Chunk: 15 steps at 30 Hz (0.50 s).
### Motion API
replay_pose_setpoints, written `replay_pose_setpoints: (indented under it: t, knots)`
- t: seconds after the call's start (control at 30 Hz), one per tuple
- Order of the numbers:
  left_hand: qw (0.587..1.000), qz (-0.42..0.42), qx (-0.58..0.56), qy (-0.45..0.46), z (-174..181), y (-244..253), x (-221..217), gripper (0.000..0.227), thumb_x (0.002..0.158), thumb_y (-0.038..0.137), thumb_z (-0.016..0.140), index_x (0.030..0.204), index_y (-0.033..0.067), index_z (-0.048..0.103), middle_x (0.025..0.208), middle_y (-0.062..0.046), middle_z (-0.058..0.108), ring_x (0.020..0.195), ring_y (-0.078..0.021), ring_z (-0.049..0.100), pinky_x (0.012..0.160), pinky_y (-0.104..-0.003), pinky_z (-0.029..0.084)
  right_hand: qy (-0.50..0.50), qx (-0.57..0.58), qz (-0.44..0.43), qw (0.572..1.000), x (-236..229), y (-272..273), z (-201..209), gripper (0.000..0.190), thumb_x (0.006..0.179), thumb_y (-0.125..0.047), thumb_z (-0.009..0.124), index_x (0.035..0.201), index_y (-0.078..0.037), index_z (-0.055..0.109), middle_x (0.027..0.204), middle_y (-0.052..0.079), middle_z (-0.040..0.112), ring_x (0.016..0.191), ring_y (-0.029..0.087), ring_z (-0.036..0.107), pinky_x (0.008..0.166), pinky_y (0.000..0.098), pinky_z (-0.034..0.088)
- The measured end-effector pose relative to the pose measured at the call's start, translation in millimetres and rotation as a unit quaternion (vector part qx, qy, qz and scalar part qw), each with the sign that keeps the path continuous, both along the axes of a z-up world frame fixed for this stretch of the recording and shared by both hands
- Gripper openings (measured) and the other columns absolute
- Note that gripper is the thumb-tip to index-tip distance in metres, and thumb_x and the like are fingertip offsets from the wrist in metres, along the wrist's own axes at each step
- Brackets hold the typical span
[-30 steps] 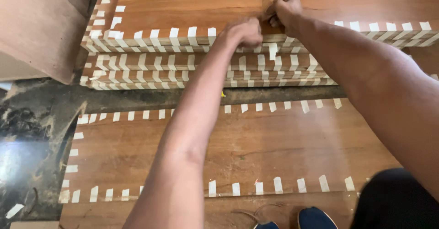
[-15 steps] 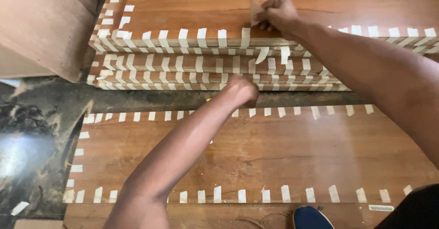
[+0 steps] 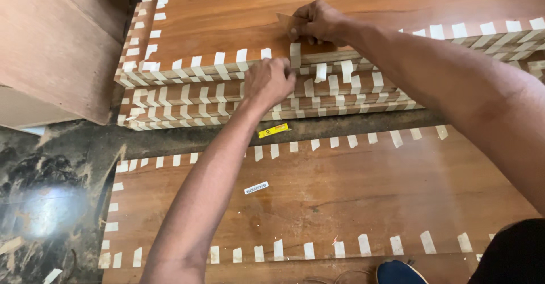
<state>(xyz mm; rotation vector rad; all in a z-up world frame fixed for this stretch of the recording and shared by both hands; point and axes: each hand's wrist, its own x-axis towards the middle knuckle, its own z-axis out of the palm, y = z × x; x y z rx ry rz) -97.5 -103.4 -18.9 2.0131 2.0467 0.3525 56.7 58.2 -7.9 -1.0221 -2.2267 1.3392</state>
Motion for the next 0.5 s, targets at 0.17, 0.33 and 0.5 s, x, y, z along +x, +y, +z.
replay_pose_setpoints:
  t: [0.17,0.33,0.5]
  knots:
    - [0.989,0.066,0.11,-0.076,-6,6,-1,0.014,0.088,0.026,0.074,0.095,0.0139,0.073,0.082,-0.006,0.076,0.073,-0.02,0.073,0.065,-0.039,0.058,-0.034,-0.006,0.019,0.999,-1,11,-2,0.02,0.093,-0.016,0.073,0.112,-0.01,0.071,0.084,-0.001,0.074,0.053,0.005,0.054,0.044,0.0239,0.045]
    - [0.976,0.103,0.161,-0.103,-15,17,-9,0.029,0.083,0.025,0.078,0.106,0.0109,0.07,0.088,-0.008,0.076,0.08,-0.0208,0.073,0.066,-0.038,0.056,-0.061,-0.014,0.053,0.997,-3,17,-2,0.022,0.094,-0.017,0.075,0.113,-0.008,0.074,0.084,0.004,0.073,0.053,0.005,0.051,0.044,0.0235,0.044]
    - [0.972,0.151,0.085,-0.157,-22,28,-6,0.039,0.084,0.025,0.074,0.12,0.0122,0.063,0.1,-0.007,0.073,0.08,-0.017,0.072,0.063,-0.035,0.057,0.036,-0.084,0.065,0.994,8,21,-10,0.019,0.093,-0.017,0.074,0.111,-0.01,0.073,0.086,0.0,0.076,0.052,0.003,0.053,0.043,0.0208,0.041]
